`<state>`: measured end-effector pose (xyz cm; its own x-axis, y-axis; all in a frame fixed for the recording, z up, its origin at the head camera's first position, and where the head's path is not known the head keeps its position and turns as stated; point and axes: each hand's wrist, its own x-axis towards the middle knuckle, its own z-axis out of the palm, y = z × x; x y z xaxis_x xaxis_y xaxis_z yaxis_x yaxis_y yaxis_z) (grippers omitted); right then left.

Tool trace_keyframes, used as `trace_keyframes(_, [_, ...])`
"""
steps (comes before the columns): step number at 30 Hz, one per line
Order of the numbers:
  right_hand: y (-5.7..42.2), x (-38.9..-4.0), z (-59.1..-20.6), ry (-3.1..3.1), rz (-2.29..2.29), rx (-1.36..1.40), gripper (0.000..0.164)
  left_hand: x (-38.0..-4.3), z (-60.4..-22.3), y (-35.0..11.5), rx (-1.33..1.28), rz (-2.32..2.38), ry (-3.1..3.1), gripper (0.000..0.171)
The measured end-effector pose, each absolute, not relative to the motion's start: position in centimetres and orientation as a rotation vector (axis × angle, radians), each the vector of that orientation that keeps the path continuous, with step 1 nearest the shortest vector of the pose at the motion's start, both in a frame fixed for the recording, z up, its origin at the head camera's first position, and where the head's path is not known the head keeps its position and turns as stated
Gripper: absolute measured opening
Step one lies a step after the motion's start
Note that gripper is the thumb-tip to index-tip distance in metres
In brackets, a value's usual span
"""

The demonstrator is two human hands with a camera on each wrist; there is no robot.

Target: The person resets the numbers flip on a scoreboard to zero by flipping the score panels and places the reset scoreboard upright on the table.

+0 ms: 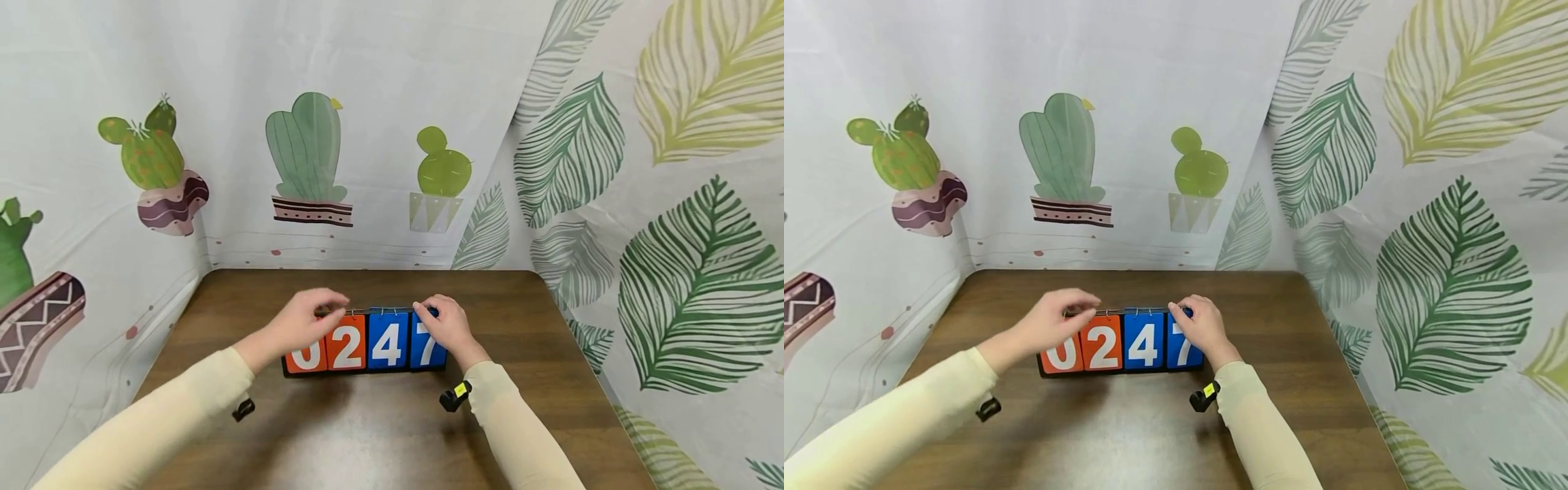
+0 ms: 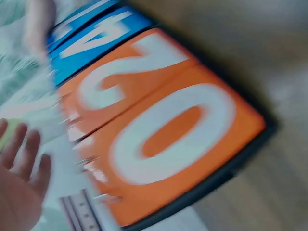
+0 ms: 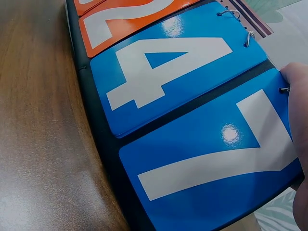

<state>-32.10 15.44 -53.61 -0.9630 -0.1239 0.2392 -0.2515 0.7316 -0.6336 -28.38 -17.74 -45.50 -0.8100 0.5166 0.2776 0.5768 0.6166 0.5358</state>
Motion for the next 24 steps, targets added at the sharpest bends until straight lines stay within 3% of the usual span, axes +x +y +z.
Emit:
trace_keyframes(9, [15.6,-32.2,-53.6,-2.735,1.041,0.304,0.043,-34.9,-41.4,-16.5,-0.654,-1.468,-3.142,0.038])
trace_keyframes(18, [15.5,-32.2,-53.7,-2.758,1.036,0.305,0.046,-37.8,-42.0,-14.4,-0.519,-1.286,-3.696,0.043])
trace_keyframes(24, [15.4,-32.1,-53.7,-2.75,1.045,0.304,0.042,-38.9,-43.3,-13.1,-0.343,-0.986,-3.871,0.067])
